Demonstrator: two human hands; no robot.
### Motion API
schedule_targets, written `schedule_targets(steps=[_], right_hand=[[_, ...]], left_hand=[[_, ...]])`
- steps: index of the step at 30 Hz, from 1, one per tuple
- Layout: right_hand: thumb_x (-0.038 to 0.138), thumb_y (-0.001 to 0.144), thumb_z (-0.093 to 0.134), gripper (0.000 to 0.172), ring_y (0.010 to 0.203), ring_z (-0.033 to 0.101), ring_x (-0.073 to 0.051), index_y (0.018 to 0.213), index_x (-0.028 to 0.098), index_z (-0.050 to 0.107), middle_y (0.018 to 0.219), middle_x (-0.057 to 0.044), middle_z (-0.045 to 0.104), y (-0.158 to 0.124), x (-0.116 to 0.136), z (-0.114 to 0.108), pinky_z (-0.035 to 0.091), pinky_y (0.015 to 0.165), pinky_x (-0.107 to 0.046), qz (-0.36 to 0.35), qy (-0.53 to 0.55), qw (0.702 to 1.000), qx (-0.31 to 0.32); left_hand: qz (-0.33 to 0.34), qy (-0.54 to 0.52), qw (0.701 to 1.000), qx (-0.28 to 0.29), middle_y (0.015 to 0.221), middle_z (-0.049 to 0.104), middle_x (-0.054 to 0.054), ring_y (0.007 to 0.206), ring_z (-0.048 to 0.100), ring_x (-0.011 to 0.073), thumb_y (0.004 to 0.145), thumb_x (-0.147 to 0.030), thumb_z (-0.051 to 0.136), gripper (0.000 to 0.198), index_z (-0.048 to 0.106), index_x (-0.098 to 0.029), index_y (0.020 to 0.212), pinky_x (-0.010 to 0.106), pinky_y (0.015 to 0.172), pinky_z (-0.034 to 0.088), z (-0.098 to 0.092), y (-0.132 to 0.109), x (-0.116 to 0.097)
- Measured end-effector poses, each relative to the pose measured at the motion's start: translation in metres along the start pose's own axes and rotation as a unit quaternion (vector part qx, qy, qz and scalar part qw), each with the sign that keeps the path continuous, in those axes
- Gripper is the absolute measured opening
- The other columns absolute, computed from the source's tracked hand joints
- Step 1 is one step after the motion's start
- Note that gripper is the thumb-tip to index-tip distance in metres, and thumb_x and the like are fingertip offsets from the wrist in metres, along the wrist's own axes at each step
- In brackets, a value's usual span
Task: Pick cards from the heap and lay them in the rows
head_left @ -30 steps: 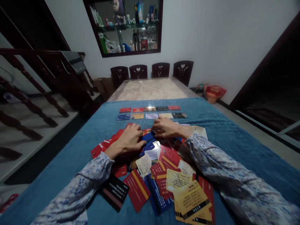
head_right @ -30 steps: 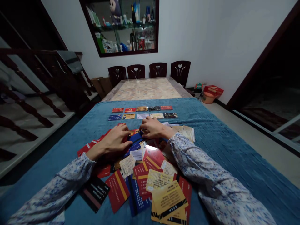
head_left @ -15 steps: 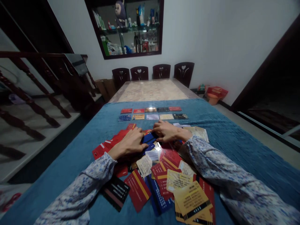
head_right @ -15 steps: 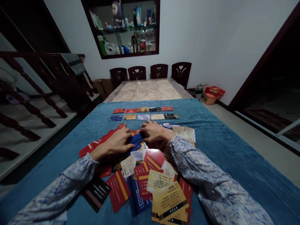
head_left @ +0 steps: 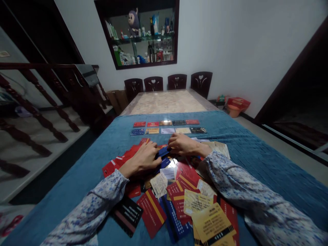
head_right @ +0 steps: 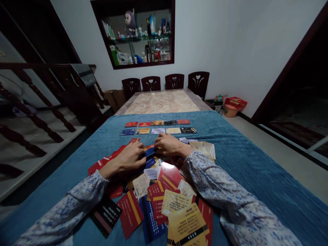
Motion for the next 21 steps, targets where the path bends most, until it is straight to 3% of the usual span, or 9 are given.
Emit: schedule_targets(steps=[6,11,21], right_hand=[[0.026,0.103,0.052,0.028,0.091,0.056,-0.021,0.093,0.020,0.078,0.093,-0.010,0.075,-0.001,-0.004,-0.011,0.038,0.081,-0.033,-0.001,-0.026,0.996,-0.088],[0.023,0.104,0.049,0.028,0.089,0.055,-0.020,0.097,0.020,0.076,0.088,-0.009,0.074,-0.003,-0.011,-0.016,0.035,0.078,-0.032,0.042,-0.041,0.988,-0.140],[0.013,0.094,0.060,0.020,0.091,0.059,-0.020,0.107,0.019,0.073,0.094,-0.008,0.072,-0.003,-0.020,-0.017,0.038,0.078,-0.029,0.164,0.008,0.978,-0.128]], left_hand=[[0.007,0.013,0.998,-0.055,0.091,0.066,0.009,0.087,0.057,0.0214,0.095,-0.021,0.048,0.028,0.074,-0.017,0.084,0.036,0.083,0.047,-0.006,0.004,0.012],[-0.018,0.009,0.996,-0.083,0.094,0.068,0.010,0.091,0.061,0.0225,0.094,-0.015,0.047,0.027,0.074,-0.015,0.090,0.036,0.084,0.049,-0.006,0.007,0.026],[-0.067,-0.083,0.984,-0.145,0.094,0.071,0.009,0.091,0.066,0.0212,0.093,-0.012,0.051,0.023,0.074,-0.015,0.092,0.035,0.087,0.053,0.002,0.011,0.049]])
Point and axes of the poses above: each hand's wrist, its own y-axis towards the middle knuckle, its own z-axis out of the palm, x = y × z, the point moved 8 cm from there along y, towards the middle knuckle
